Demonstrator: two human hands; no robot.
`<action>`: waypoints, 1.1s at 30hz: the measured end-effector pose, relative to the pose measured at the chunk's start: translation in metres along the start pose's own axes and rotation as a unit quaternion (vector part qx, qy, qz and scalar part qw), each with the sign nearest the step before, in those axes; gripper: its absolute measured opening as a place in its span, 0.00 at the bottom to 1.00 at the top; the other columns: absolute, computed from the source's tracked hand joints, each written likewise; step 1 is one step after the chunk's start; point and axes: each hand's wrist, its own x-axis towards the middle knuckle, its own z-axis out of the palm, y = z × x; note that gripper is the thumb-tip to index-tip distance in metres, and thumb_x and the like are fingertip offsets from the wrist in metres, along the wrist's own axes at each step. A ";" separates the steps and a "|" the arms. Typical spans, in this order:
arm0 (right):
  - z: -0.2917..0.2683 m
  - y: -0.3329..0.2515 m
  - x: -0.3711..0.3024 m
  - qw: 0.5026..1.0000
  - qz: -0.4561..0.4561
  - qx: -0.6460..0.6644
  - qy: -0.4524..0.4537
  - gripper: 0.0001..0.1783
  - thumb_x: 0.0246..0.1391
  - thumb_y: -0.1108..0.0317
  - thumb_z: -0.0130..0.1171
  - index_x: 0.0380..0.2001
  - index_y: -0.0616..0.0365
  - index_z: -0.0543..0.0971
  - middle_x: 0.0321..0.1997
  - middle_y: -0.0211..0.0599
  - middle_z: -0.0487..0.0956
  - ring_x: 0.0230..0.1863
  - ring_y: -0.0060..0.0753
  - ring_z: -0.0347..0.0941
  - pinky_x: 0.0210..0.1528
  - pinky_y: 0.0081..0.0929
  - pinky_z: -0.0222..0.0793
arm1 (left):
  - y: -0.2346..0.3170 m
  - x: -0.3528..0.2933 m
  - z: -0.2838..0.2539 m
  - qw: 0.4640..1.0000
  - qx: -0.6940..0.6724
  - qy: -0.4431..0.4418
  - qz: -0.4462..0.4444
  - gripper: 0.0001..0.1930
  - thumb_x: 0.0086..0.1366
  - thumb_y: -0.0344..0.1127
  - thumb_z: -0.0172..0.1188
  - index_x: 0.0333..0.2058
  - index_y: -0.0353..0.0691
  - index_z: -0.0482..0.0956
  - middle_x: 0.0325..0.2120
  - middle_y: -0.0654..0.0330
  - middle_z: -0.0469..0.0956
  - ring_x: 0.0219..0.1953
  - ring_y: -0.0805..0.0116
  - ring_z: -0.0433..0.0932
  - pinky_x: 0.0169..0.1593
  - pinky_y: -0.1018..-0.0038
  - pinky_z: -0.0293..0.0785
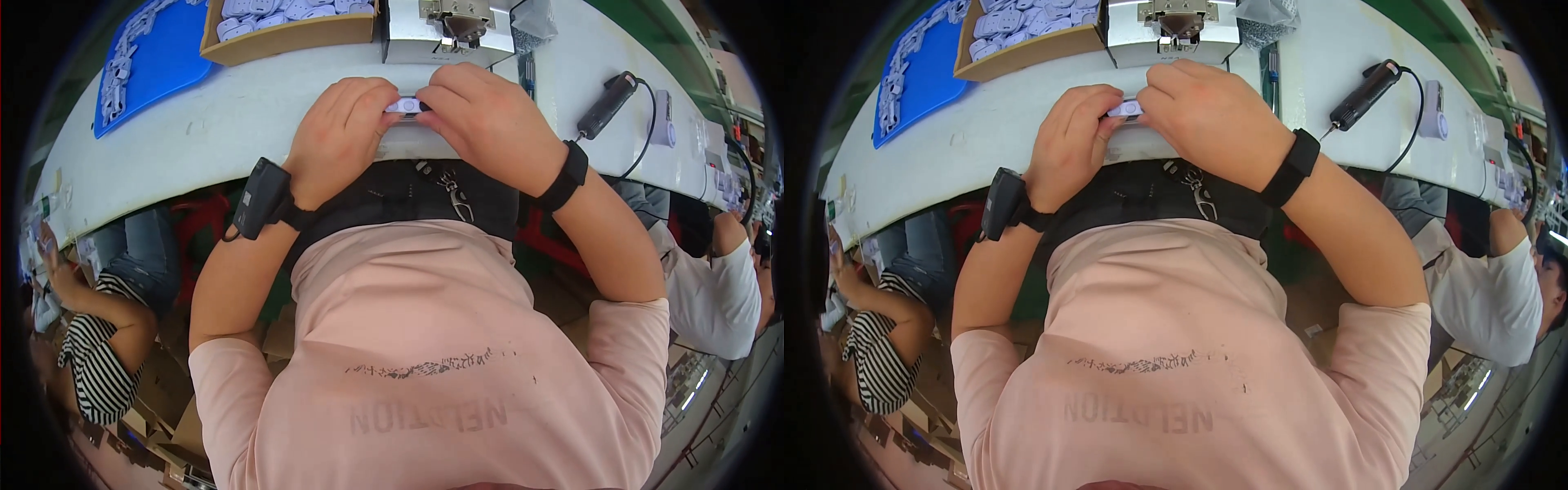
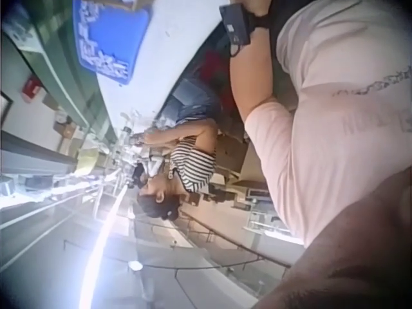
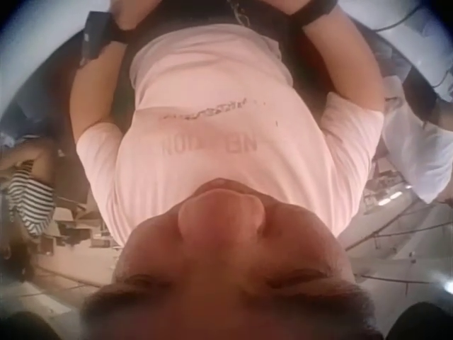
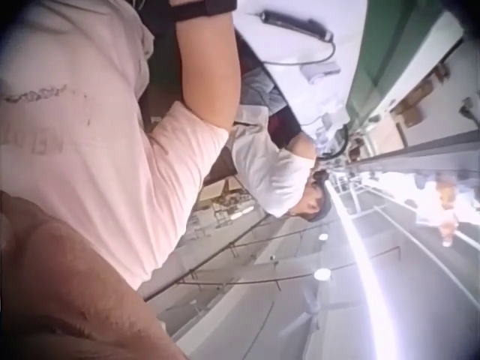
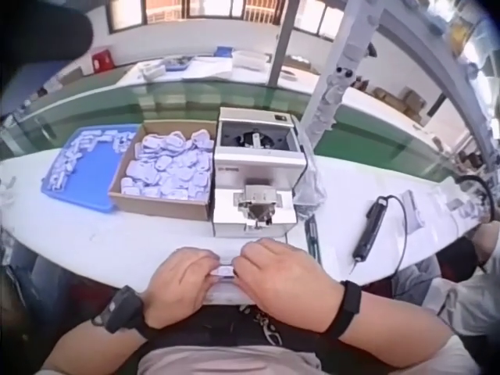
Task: The person assembles a handheld fan by fitting a white plastic cover onto the fan body and driving a screw into the casing with a power screwdriver. They repeat this process multiple times, occasionally using a small tool to adjust internal components before securing the cover.
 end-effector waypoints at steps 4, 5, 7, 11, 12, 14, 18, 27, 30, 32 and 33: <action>-0.003 -0.012 -0.003 0.998 0.050 -0.035 -0.011 0.14 0.54 0.71 0.70 0.44 0.58 0.81 0.44 0.37 0.79 0.46 0.44 0.79 0.47 0.35 0.78 | 0.003 -0.002 0.000 1.000 0.013 0.005 0.010 0.18 0.59 0.24 0.70 0.47 0.35 0.75 0.42 0.53 0.81 0.43 0.51 0.81 0.48 0.62 0.79; -0.002 -0.013 -0.004 0.998 0.056 -0.032 -0.005 0.14 0.54 0.71 0.70 0.44 0.57 0.81 0.44 0.37 0.79 0.46 0.44 0.79 0.48 0.35 0.78 | 0.003 -0.002 0.000 1.000 0.014 0.007 0.012 0.18 0.59 0.24 0.70 0.47 0.35 0.75 0.42 0.53 0.81 0.43 0.51 0.81 0.48 0.62 0.79; 0.001 -0.015 -0.006 0.997 0.071 -0.026 0.008 0.14 0.54 0.71 0.70 0.44 0.57 0.81 0.45 0.38 0.79 0.46 0.45 0.79 0.49 0.36 0.78 | 0.003 -0.002 0.001 1.000 0.017 0.004 0.013 0.18 0.59 0.24 0.70 0.47 0.35 0.75 0.42 0.52 0.81 0.43 0.51 0.81 0.49 0.62 0.79; 0.004 -0.008 -0.012 0.996 0.060 0.015 0.069 0.12 0.55 0.71 0.69 0.43 0.58 0.81 0.43 0.39 0.80 0.45 0.47 0.79 0.49 0.37 0.78 | 0.001 -0.001 0.002 1.000 0.019 0.001 0.010 0.18 0.60 0.24 0.70 0.47 0.35 0.75 0.42 0.51 0.81 0.43 0.50 0.81 0.49 0.61 0.79; 0.005 -0.006 -0.012 0.995 0.063 0.017 0.069 0.12 0.55 0.71 0.69 0.43 0.58 0.81 0.43 0.39 0.80 0.45 0.47 0.79 0.49 0.37 0.78 | 0.000 -0.001 0.003 1.000 0.016 0.001 0.008 0.18 0.60 0.24 0.70 0.47 0.35 0.75 0.42 0.51 0.81 0.43 0.50 0.81 0.49 0.61 0.79; 0.008 -0.003 -0.008 0.996 0.061 0.035 0.061 0.11 0.56 0.71 0.68 0.42 0.59 0.81 0.42 0.40 0.80 0.45 0.49 0.79 0.48 0.39 0.78 | 0.000 -0.001 0.004 1.000 0.012 -0.001 0.006 0.18 0.61 0.24 0.70 0.47 0.35 0.75 0.42 0.51 0.81 0.43 0.49 0.81 0.49 0.61 0.79; 0.008 -0.001 -0.002 0.995 0.075 0.062 0.028 0.09 0.58 0.72 0.66 0.41 0.60 0.81 0.40 0.42 0.79 0.44 0.50 0.78 0.47 0.41 0.77 | 0.000 0.001 0.001 1.000 0.011 -0.002 -0.007 0.16 0.62 0.25 0.69 0.47 0.35 0.75 0.42 0.51 0.81 0.44 0.49 0.80 0.49 0.60 0.79; 0.001 0.000 -0.001 0.994 0.073 0.080 -0.010 0.10 0.59 0.70 0.66 0.42 0.60 0.80 0.40 0.44 0.78 0.43 0.51 0.78 0.45 0.43 0.76 | 0.006 0.000 -0.005 0.999 0.002 -0.012 -0.036 0.16 0.62 0.26 0.70 0.47 0.35 0.77 0.43 0.52 0.82 0.45 0.49 0.81 0.49 0.60 0.79; -0.002 0.003 -0.002 0.993 0.079 0.086 -0.014 0.11 0.58 0.70 0.67 0.43 0.60 0.79 0.41 0.44 0.79 0.44 0.52 0.78 0.46 0.42 0.77 | 0.008 0.003 -0.006 0.999 -0.012 -0.020 -0.041 0.16 0.62 0.27 0.70 0.47 0.36 0.78 0.43 0.53 0.82 0.45 0.50 0.81 0.49 0.60 0.79; -0.001 0.004 -0.001 0.992 0.080 0.094 -0.016 0.12 0.58 0.70 0.67 0.43 0.60 0.79 0.42 0.44 0.79 0.44 0.52 0.78 0.47 0.42 0.77 | 0.005 0.004 -0.005 0.999 -0.013 -0.011 -0.029 0.16 0.61 0.27 0.71 0.47 0.36 0.79 0.43 0.53 0.83 0.44 0.50 0.82 0.49 0.60 0.79; 0.002 0.004 -0.002 0.993 0.072 0.093 -0.001 0.12 0.58 0.70 0.68 0.44 0.60 0.80 0.43 0.45 0.80 0.46 0.52 0.79 0.48 0.41 0.77 | 0.004 0.005 -0.004 1.000 -0.015 -0.007 -0.022 0.16 0.61 0.27 0.71 0.46 0.36 0.80 0.43 0.53 0.84 0.44 0.50 0.82 0.49 0.60 0.79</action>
